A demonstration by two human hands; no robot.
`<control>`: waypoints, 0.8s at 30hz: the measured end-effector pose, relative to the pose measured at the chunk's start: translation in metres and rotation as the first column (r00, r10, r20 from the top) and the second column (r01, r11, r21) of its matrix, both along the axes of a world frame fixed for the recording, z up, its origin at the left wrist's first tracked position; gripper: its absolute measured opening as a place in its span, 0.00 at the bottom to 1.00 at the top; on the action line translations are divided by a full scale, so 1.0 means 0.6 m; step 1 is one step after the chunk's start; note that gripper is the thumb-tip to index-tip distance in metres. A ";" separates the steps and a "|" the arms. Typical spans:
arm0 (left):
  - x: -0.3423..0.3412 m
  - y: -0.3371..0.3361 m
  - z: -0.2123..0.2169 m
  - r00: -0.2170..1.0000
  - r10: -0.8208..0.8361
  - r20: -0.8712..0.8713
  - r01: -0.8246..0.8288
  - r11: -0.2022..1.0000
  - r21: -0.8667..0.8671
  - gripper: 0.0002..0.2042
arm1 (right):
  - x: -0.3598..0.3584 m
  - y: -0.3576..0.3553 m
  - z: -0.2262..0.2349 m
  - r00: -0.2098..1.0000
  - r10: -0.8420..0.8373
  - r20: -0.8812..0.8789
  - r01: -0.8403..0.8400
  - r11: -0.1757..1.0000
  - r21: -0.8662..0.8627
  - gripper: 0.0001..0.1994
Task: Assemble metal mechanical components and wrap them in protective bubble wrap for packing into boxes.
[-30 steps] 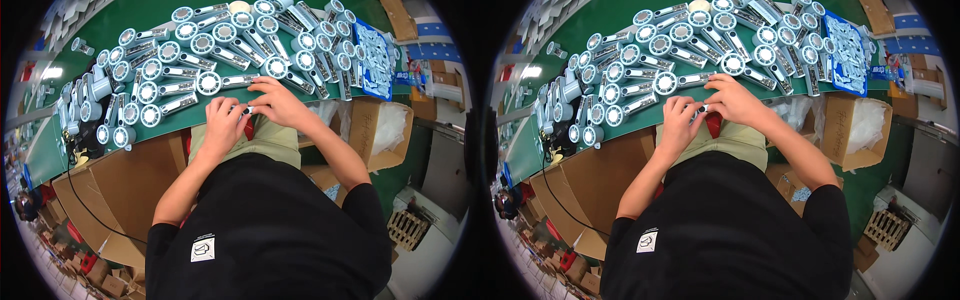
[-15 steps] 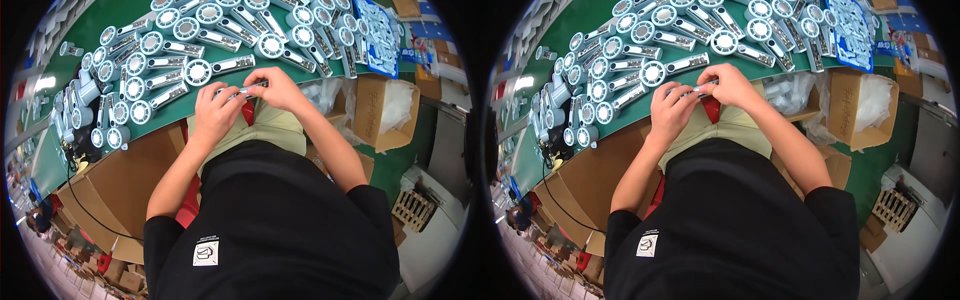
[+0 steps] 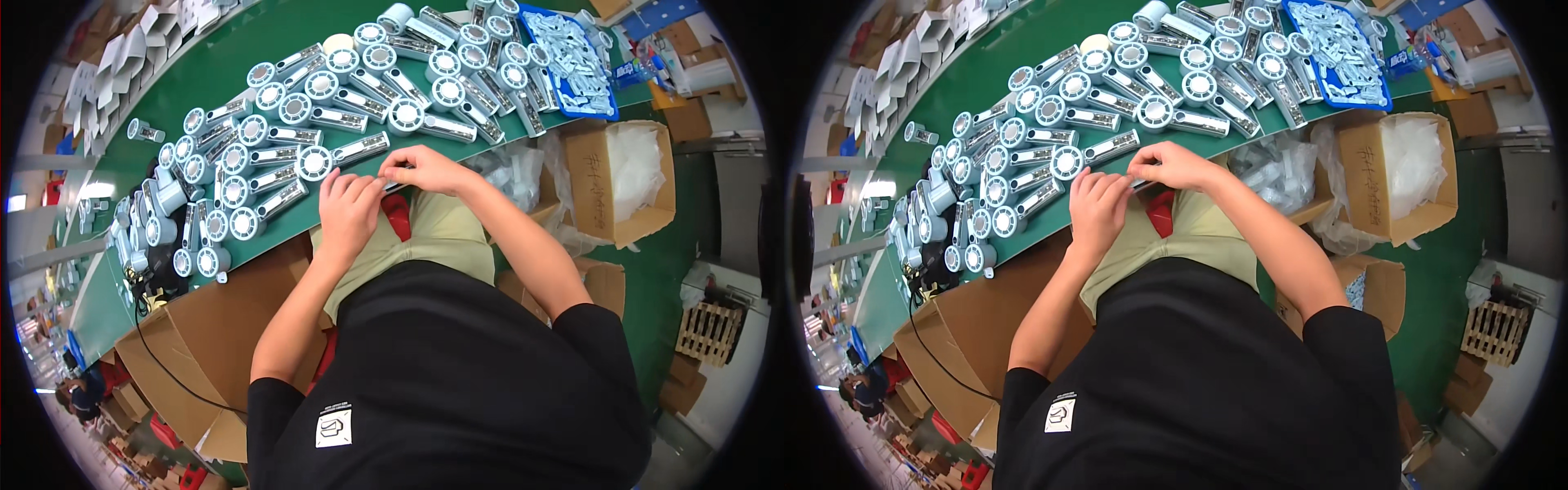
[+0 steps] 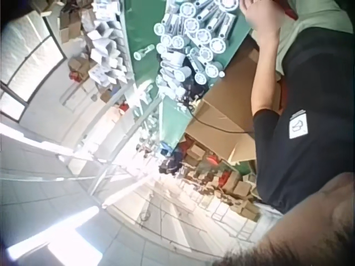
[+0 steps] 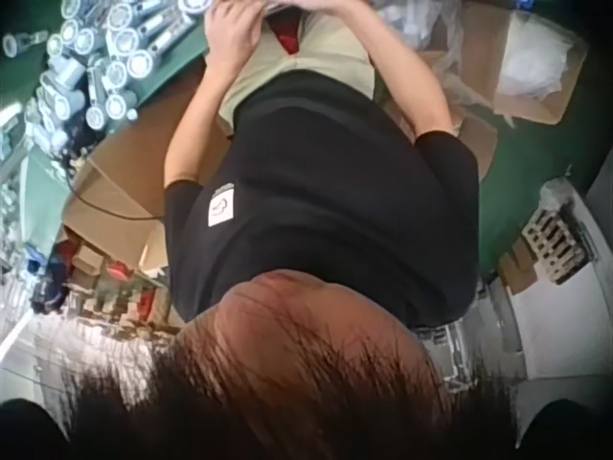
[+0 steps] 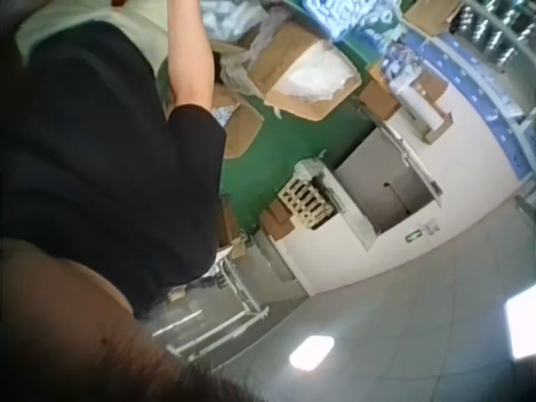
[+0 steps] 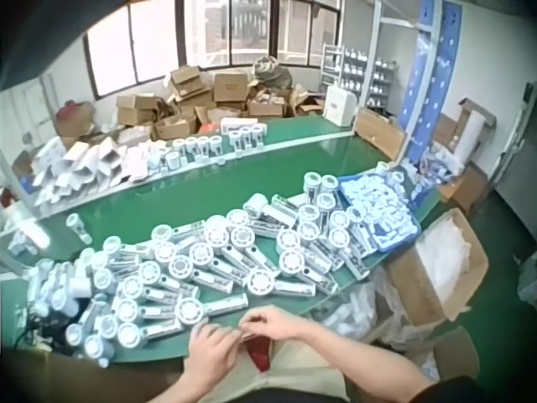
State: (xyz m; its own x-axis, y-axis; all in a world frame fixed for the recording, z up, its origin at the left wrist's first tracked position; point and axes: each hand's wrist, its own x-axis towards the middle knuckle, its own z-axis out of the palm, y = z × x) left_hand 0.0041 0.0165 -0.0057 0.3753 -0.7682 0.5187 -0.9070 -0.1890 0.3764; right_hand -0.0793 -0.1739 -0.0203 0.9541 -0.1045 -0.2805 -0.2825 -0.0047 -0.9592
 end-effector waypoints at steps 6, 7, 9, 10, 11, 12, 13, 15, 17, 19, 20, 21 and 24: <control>0.006 -0.002 -0.027 1.000 0.001 -0.007 -0.002 0.999 -0.054 0.14 | 0.006 0.009 0.001 1.000 0.014 -0.001 -0.014 0.993 -0.115 0.08; 0.007 -0.003 -0.026 1.000 -0.007 -0.017 0.006 0.998 -0.055 0.14 | 0.007 0.009 0.000 1.000 0.008 0.001 -0.008 0.995 -0.100 0.07; 0.011 -0.004 -0.024 0.999 -0.023 -0.035 0.021 0.998 -0.056 0.14 | 0.010 0.011 -0.002 1.000 -0.005 0.004 0.006 0.998 -0.070 0.07; 0.011 -0.005 -0.024 0.999 -0.024 -0.049 0.022 0.999 -0.047 0.14 | 0.009 0.011 -0.001 1.000 -0.007 -0.009 0.006 0.998 -0.061 0.07; 0.012 -0.006 -0.024 0.999 -0.024 -0.045 0.022 0.999 -0.037 0.13 | 0.010 0.010 0.002 1.000 -0.004 -0.024 0.002 0.996 -0.087 0.07; 0.014 -0.005 -0.022 0.999 -0.023 -0.038 0.022 0.999 -0.027 0.13 | 0.013 0.008 0.007 0.999 0.000 -0.037 -0.005 0.994 -0.112 0.06; 0.014 -0.004 -0.021 0.999 -0.022 -0.030 0.022 1.000 -0.017 0.12 | 0.014 0.009 0.009 0.999 0.004 -0.049 -0.011 0.990 -0.138 0.06; 0.011 0.002 -0.022 0.999 -0.027 -0.022 0.027 1.000 -0.006 0.12 | 0.010 0.013 0.005 0.998 0.003 -0.060 -0.013 0.987 -0.162 0.05; 0.005 0.013 -0.017 0.997 0.013 -0.073 -0.007 0.997 0.078 0.13 | 0.000 0.021 -0.012 0.984 -0.070 0.166 0.107 0.969 -0.224 0.05; -0.006 0.021 -0.008 0.992 0.053 -0.117 -0.033 0.986 0.162 0.15 | -0.018 0.030 -0.031 0.912 -0.126 0.391 0.241 0.935 -0.260 0.05; -0.008 0.023 -0.005 0.993 0.042 -0.112 -0.023 0.987 0.161 0.15 | -0.036 0.048 -0.037 0.867 -0.217 0.448 0.350 0.906 -0.239 0.04; -0.013 0.024 0.002 0.956 0.068 -0.285 -0.033 0.991 0.127 0.16 | -0.060 0.072 -0.042 0.810 -0.306 0.501 0.457 0.864 -0.212 0.04; -0.048 0.017 0.022 0.669 0.116 -0.734 -0.103 0.993 0.062 0.21 | -0.103 0.139 -0.102 0.610 -0.759 0.229 0.762 0.641 0.093 0.09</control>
State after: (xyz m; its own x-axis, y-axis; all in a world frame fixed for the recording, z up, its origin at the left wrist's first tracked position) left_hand -0.0246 0.0265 0.0075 0.7123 -0.7014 0.0276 -0.3105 -0.2796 0.9085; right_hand -0.1408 -0.0906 -0.0817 0.5631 -0.8239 -0.0635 0.0320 0.0985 -0.9946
